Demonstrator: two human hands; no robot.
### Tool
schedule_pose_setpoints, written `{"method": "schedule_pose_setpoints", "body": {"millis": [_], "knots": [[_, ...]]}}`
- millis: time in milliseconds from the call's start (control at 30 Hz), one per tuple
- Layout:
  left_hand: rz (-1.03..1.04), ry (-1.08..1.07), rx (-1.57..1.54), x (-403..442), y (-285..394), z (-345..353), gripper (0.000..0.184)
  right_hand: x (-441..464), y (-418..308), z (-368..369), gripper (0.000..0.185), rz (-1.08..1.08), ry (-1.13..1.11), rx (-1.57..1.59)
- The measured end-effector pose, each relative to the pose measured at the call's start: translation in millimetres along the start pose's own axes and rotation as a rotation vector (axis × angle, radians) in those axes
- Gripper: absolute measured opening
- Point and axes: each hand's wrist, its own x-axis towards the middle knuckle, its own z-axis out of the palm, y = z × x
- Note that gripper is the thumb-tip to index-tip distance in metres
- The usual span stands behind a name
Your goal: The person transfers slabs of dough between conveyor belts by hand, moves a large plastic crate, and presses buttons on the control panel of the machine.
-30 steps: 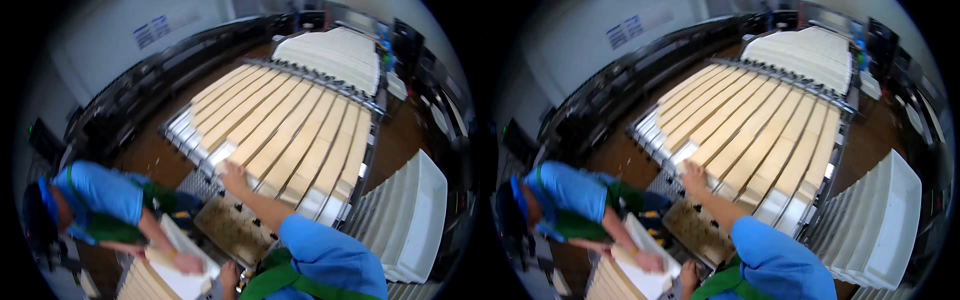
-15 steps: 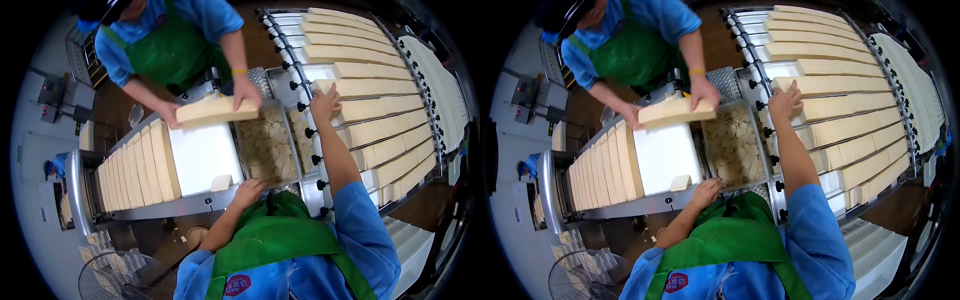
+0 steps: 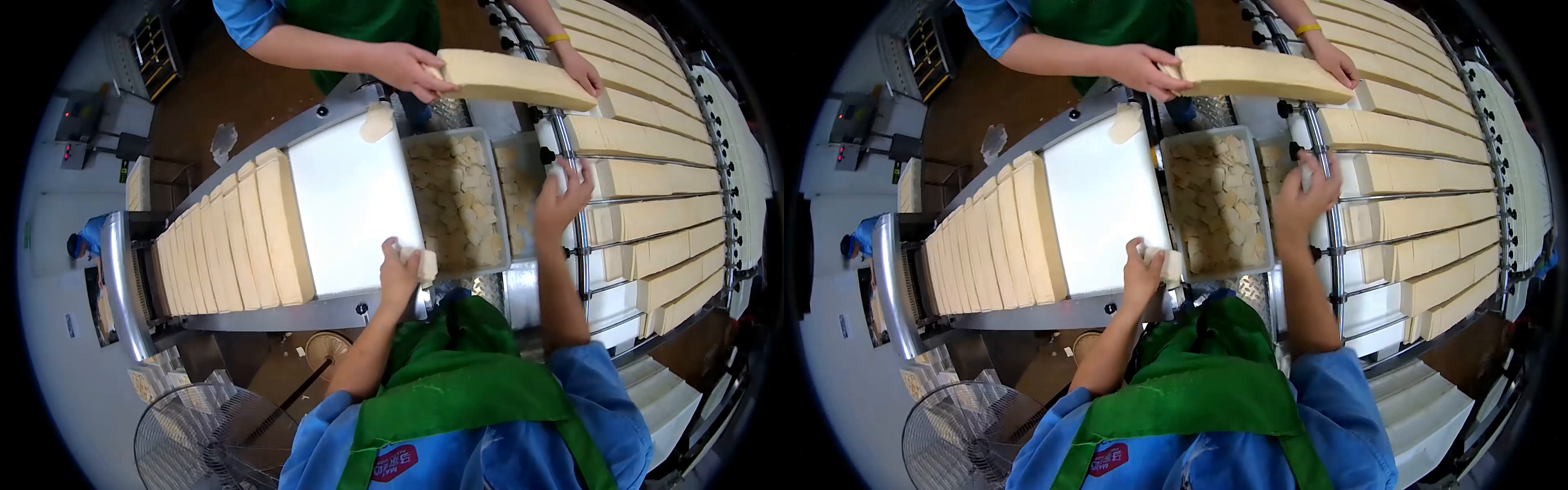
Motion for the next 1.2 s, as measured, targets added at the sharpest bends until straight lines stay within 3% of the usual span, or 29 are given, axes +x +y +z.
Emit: {"method": "schedule_pose_setpoints", "body": {"millis": [33, 100, 167, 200, 233, 333, 400, 433, 500, 600, 633, 733, 767, 800, 1033, 1200], "knots": [[0.058, 0.028, -0.005, 4, 6, 10, 0.055, -19, -6, -2, 0.025, 0.003, -0.010, 0.084], [-0.089, -0.114, 0.016, 7, 48, 2, 0.051, -56, -11, 4, 0.024, 0.079, -0.074, 0.150], [0.056, -0.082, 0.094, 21, 46, -7, 0.047, -89, 2, 19, 0.026, 0.183, -0.170, 0.161], [0.226, -0.012, 0.117, 35, 25, -12, 0.044, -106, 13, 32, 0.026, 0.182, -0.179, 0.151], [0.439, 0.084, 0.300, 52, 15, -25, 0.045, -123, 28, 46, 0.028, 0.222, -0.295, 0.049], [0.537, 0.023, 0.607, 92, -11, -62, 0.060, -183, 88, 97, 0.036, 0.182, -0.584, -0.154], [0.557, -0.092, 0.808, 101, -19, -70, 0.062, -217, 112, 131, 0.047, 0.230, -0.935, -0.369], [0.577, -0.118, 0.818, 103, -21, -70, 0.063, -240, 134, 146, 0.047, 0.202, -0.954, -0.376], [0.565, -0.112, 0.806, 106, -25, -65, 0.064, -284, 183, 184, 0.050, -0.089, -1.203, -0.519], [0.583, -0.103, 0.799, 106, -33, -63, 0.066, -294, 198, 224, 0.052, -0.296, -1.342, -0.486], [0.617, -0.091, 0.791, 106, -34, -62, 0.067, -304, 208, 243, 0.052, -0.312, -1.355, -0.464], [0.614, -0.097, 0.800, 104, -37, -59, 0.068, -334, 252, 304, 0.057, -0.877, -1.373, -0.482], [0.578, -0.094, 0.829, 101, -37, -56, 0.068, -346, 270, 326, 0.061, -0.813, -1.296, -0.274], [0.559, -0.059, 0.789, 100, -37, -52, 0.067, -327, 263, 338, 0.061, -0.827, -1.484, -0.301], [0.493, -0.025, 0.697, 88, -36, -35, 0.067, -303, 423, 427, 0.050, -0.738, -1.086, -0.543], [0.557, -0.031, 0.759, 82, -37, -30, 0.077, -200, 379, 434, 0.053, -0.575, -1.331, -0.900]]}}
